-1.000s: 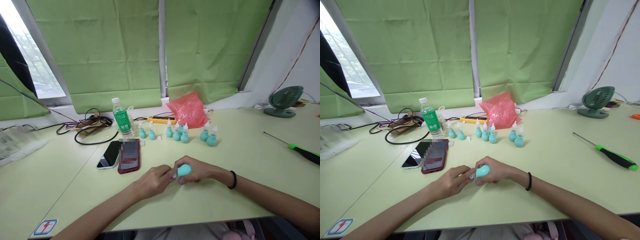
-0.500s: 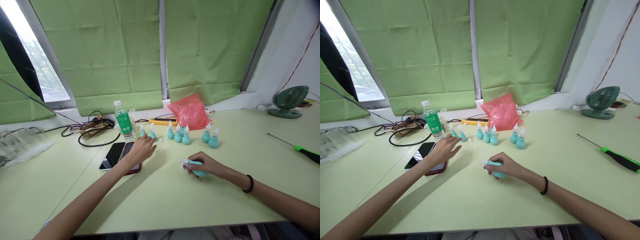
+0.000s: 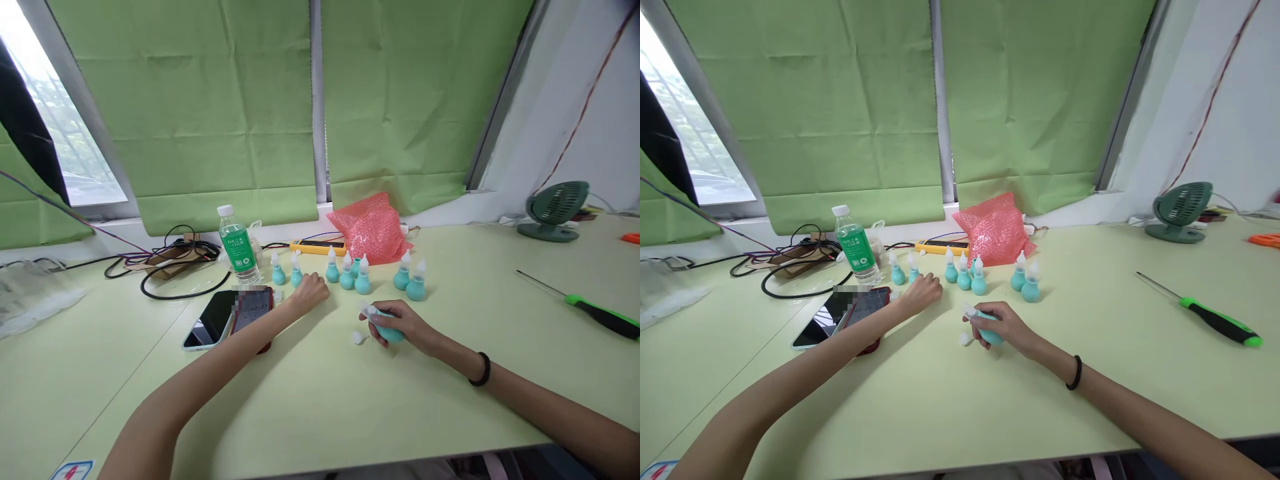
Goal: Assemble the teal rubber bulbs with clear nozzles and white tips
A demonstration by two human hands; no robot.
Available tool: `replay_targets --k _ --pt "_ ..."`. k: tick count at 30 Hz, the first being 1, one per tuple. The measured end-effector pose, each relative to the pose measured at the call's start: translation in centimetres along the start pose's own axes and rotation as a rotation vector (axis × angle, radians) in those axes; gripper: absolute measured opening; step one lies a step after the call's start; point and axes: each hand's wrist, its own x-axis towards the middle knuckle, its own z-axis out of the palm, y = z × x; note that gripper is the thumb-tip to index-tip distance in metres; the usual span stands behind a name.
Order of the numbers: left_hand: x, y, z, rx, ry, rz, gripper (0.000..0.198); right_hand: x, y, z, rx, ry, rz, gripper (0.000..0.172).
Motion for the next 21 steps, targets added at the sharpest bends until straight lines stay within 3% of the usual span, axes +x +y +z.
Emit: replay_targets --k 3,5,7,10,13,21 --pt "-2.8 0.9 -2.0 -0.181 0.090 0.006 0.023 -0.1 -0.1 0.3 -0.176 0.137 -0.032 0.026" --pt "-4.7 2.0 -3.0 -0.812 0.200 -0.102 0.028 -0.2 -0.2 0.7 -0.308 0.176 -0.057 0.025" --pt "-6.2 3.0 -3.4 -1.267 0.154 -0.220 0.034 -0.4 -0.3 1.2 -0.441 0.169 -0.120 0.022" --pt "-7.5 4.0 -3.1 -1.639 0.038 -0.315 0.039 -0.8 -0.6 2.0 -0.636 0.116 -0.249 0.019" --pt "-7.9 4.1 -2.6 -1.755 -0.043 -0.318 0.038 -1.1 -0.8 2.5 -0.795 0.079 -0.333 0.018" --pt "-8.1 4.1 -3.0 -1.791 -0.149 -0.271 0.031 -1.9 0.0 2.4 -1.235 0.075 -0.526 0.022"
